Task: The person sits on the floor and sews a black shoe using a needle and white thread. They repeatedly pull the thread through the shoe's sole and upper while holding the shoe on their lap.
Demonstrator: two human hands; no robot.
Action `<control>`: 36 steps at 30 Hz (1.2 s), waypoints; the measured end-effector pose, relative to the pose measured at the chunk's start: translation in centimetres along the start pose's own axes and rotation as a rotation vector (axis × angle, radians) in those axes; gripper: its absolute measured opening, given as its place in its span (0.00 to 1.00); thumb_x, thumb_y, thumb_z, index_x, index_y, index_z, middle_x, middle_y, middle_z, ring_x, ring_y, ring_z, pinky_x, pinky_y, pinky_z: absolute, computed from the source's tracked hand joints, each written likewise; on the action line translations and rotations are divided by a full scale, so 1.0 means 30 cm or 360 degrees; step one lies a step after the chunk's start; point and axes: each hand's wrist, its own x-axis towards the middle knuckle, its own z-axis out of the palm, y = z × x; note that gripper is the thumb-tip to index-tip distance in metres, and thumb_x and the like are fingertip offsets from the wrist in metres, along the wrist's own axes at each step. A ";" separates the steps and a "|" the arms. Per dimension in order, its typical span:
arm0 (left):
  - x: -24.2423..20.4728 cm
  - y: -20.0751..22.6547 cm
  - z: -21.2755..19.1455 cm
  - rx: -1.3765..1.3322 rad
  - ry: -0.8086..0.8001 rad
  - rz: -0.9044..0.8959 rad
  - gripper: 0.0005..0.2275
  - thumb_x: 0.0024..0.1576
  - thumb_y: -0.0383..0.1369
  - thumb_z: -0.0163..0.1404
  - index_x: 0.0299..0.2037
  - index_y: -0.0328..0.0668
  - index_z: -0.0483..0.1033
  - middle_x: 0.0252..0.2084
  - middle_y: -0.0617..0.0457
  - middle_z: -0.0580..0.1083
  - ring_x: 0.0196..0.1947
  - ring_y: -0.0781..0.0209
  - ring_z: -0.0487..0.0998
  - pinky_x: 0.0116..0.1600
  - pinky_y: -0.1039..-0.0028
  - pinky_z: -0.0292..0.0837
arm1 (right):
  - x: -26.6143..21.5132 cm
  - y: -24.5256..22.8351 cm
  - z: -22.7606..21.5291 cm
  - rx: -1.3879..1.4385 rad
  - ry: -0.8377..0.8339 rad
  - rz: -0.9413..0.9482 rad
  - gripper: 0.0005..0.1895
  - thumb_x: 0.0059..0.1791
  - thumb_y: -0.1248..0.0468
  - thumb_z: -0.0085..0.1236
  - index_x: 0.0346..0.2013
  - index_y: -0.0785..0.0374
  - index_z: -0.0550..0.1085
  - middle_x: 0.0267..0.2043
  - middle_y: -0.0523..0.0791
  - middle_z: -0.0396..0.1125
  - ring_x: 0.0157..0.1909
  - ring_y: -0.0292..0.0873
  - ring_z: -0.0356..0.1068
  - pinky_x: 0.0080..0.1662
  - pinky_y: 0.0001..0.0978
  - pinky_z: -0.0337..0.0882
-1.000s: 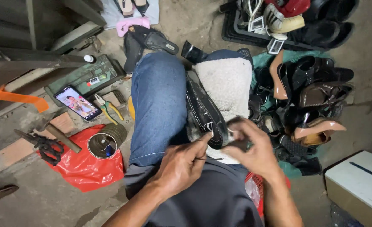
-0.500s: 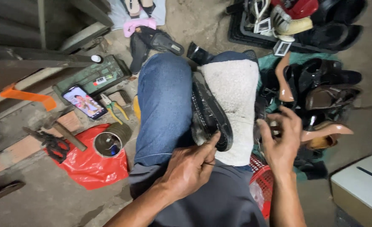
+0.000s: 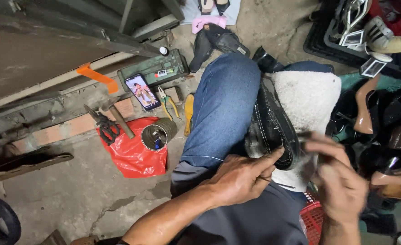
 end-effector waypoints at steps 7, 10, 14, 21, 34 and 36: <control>0.022 -0.005 -0.002 -0.0064 -0.0096 0.0014 0.32 0.57 0.26 0.46 0.76 0.49 0.54 0.28 0.64 0.70 0.26 0.56 0.77 0.41 0.59 0.75 | -0.027 0.041 -0.057 -0.0097 -0.0017 0.0278 0.27 0.42 0.76 0.55 0.57 0.75 0.66 0.57 0.56 0.66 0.35 0.37 0.65 0.39 0.27 0.70; 0.022 -0.019 0.006 -0.0054 -0.0073 0.0048 0.32 0.57 0.29 0.48 0.75 0.48 0.55 0.33 0.67 0.74 0.32 0.55 0.81 0.42 0.59 0.75 | 0.026 0.015 -0.008 -0.0625 -0.0409 0.0500 0.43 0.40 0.49 0.61 0.64 0.67 0.62 0.71 0.58 0.59 0.67 0.57 0.64 0.63 0.57 0.65; 0.023 -0.024 0.009 -0.0129 -0.0160 -0.0022 0.33 0.57 0.27 0.48 0.76 0.53 0.54 0.31 0.65 0.72 0.30 0.56 0.77 0.42 0.61 0.71 | 0.008 0.044 0.003 -0.0792 -0.0375 0.0476 0.24 0.45 0.48 0.62 0.45 0.62 0.73 0.38 0.42 0.69 0.35 0.40 0.65 0.38 0.31 0.64; 0.074 -0.038 0.055 0.0038 -0.0019 0.0103 0.31 0.55 0.28 0.48 0.73 0.48 0.59 0.31 0.62 0.76 0.32 0.50 0.80 0.38 0.56 0.71 | -0.023 0.069 0.002 -0.0655 -0.0116 -0.0004 0.25 0.50 0.55 0.59 0.20 0.59 0.54 0.21 0.42 0.48 0.24 0.43 0.50 0.32 0.36 0.52; 0.088 0.084 -0.108 0.0213 0.0053 -0.0018 0.19 0.65 0.29 0.41 0.67 0.50 0.66 0.65 0.44 0.65 0.56 0.40 0.75 0.53 0.55 0.72 | -0.012 0.034 -0.019 -0.0708 0.0328 0.0372 0.19 0.60 0.58 0.36 0.25 0.60 0.56 0.25 0.41 0.48 0.28 0.39 0.48 0.33 0.35 0.50; 0.105 0.093 -0.107 0.0269 0.0100 0.0123 0.20 0.65 0.30 0.46 0.68 0.51 0.65 0.56 0.48 0.71 0.46 0.45 0.79 0.46 0.59 0.74 | -0.013 0.040 -0.022 -0.0720 0.0292 0.0417 0.19 0.60 0.56 0.37 0.26 0.58 0.57 0.25 0.40 0.50 0.27 0.38 0.49 0.32 0.34 0.51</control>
